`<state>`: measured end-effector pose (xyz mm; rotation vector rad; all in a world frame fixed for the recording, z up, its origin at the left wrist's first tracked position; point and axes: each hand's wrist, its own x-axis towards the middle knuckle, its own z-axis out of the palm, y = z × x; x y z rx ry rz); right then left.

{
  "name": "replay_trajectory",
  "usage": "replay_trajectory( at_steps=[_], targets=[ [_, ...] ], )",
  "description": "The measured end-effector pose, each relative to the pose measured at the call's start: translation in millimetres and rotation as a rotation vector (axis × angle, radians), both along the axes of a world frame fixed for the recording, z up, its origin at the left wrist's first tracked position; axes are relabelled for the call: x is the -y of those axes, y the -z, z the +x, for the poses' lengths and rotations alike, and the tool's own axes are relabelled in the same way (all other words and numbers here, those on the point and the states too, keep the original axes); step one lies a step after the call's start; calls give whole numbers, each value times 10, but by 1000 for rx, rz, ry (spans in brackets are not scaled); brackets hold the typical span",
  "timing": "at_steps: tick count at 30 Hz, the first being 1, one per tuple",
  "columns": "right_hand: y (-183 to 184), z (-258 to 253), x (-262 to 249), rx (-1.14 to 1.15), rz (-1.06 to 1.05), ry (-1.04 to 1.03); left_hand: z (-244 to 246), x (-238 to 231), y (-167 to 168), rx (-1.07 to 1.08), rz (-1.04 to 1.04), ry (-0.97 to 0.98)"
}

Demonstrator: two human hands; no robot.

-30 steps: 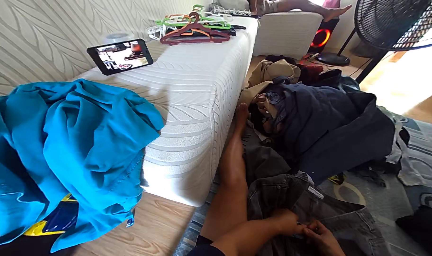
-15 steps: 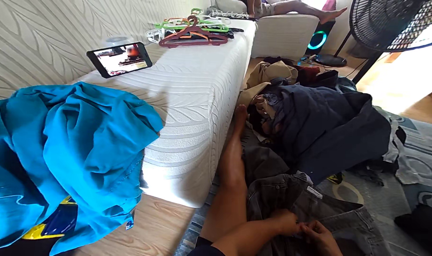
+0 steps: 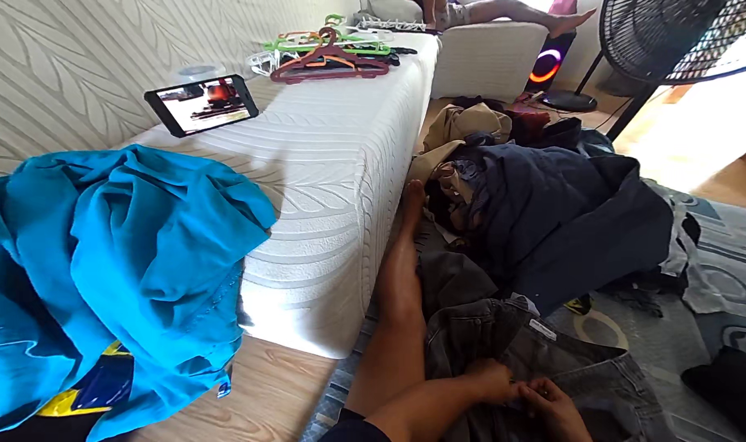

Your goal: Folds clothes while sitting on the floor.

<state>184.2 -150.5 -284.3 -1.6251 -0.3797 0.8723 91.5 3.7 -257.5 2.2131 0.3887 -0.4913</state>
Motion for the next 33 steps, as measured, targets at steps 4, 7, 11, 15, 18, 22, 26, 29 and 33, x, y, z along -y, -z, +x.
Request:
replay_trajectory(
  at_steps=[4,7,11,15,18,22,26,29,33],
  targets=[
    [27,-2,3,-10,6,10,0,1,9,2,5,7],
    [32,3,0,-17,17,13,-4,1,-4,1,3,6],
    [24,2,-4,-26,33,24,-6,6,-27,-6,4,2],
    [27,1,-4,-35,37,31,0,-1,-15,-3,6,14],
    [25,0,4,-25,45,22,-10,0,-16,18,7,19],
    [29,2,2,-32,55,33,-18,1,-17,32,1,18],
    [45,4,12,-21,53,30,-11,6,-16,37,7,22],
    [35,0,11,-27,46,21,-11,4,-14,41,6,19],
    [3,-9,6,-14,30,27,-11,6,-7,42,4,10]
  ],
)
